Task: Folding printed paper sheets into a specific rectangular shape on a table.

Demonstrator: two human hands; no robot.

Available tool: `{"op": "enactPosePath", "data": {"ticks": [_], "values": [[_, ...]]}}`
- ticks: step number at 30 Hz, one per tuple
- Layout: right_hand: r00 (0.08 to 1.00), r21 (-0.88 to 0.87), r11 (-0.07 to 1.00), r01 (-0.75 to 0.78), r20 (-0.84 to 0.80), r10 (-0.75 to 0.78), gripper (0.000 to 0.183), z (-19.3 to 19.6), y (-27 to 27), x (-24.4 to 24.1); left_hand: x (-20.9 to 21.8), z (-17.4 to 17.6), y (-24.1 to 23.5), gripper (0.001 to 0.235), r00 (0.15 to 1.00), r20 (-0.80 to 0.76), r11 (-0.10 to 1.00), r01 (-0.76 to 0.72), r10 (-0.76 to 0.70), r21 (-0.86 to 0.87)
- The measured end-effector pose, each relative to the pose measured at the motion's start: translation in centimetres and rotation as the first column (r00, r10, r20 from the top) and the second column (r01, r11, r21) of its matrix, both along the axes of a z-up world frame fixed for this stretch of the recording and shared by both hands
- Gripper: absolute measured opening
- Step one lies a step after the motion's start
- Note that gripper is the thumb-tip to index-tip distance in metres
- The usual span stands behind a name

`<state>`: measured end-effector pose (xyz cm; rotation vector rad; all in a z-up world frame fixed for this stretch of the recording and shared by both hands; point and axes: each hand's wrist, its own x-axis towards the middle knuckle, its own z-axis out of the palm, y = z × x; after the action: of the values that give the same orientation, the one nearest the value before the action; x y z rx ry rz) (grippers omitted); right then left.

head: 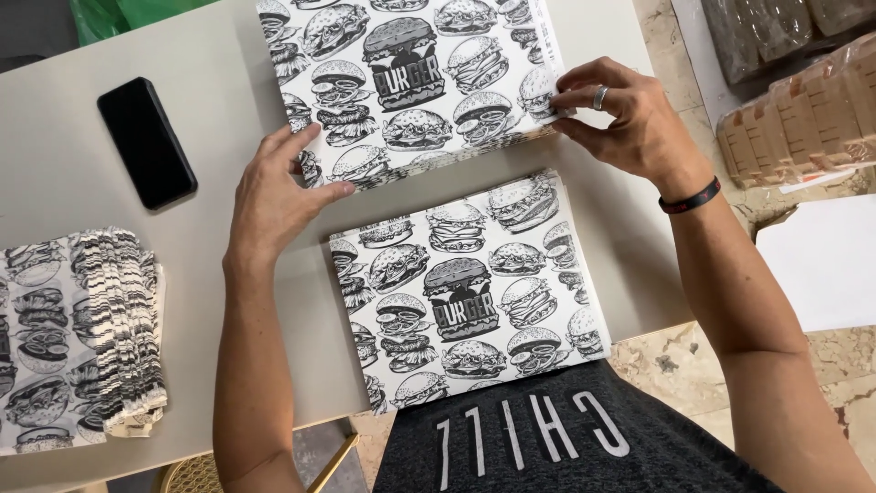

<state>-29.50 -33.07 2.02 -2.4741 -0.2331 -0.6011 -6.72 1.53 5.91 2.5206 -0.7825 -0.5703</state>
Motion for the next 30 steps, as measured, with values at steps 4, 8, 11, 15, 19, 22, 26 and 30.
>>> {"op": "enactPosePath", "data": {"ticks": [4,8,11,15,19,22,26,30], "values": [[1.0,-0.009,1.0,0.01,0.001,-0.01,0.023,-0.2,0.1,-0.4,-0.5,0.6,0.3,0.085,1.0,0.002,1.0,0.004,-0.004,-0.008],[0.967,-0.006,0.977,0.215,0.142,-0.212,0.035,-0.6,0.9,-1.9,-1.2,-0.3,2.7,0.092,0.998,0.031,0.952,-0.04,0.052,-0.305],[0.931,0.204,0.928,0.313,0.126,-0.342,0.026,-2.3,1.8,-3.3,-2.4,-2.1,4.8,0.056,0.963,0.225,0.799,0.019,0.147,-0.602],[0.863,0.415,0.757,0.505,-0.224,-0.453,0.024,-5.7,1.0,-5.2,-7.5,-4.0,4.7,0.012,0.936,0.315,0.701,0.117,0.159,-0.703],[0.856,0.453,0.73,0.512,-0.198,-0.477,0.017,-6.8,0.0,-5.1,-7.5,-12.4,7.0,0.012,0.917,0.34,0.721,0.091,0.207,-0.686],[0.867,0.499,0.714,0.491,-0.201,-0.456,0.014,-6.3,0.3,-5.2,-5.8,-15.8,9.2,0.013,0.931,-0.171,0.591,-0.338,0.322,-0.732],[0.878,0.46,0.748,0.479,-0.262,-0.401,0.012,-4.5,0.6,-5.3,-3.2,-14.7,9.3,0.017,0.887,-0.209,0.498,-0.411,0.411,-0.763],[0.903,0.482,0.765,0.427,-0.273,-0.332,0.014,-3.7,1.1,-5.2,-1.8,-15.5,10.1,0.014,0.885,-0.013,0.528,-0.29,0.466,-0.798]]}}
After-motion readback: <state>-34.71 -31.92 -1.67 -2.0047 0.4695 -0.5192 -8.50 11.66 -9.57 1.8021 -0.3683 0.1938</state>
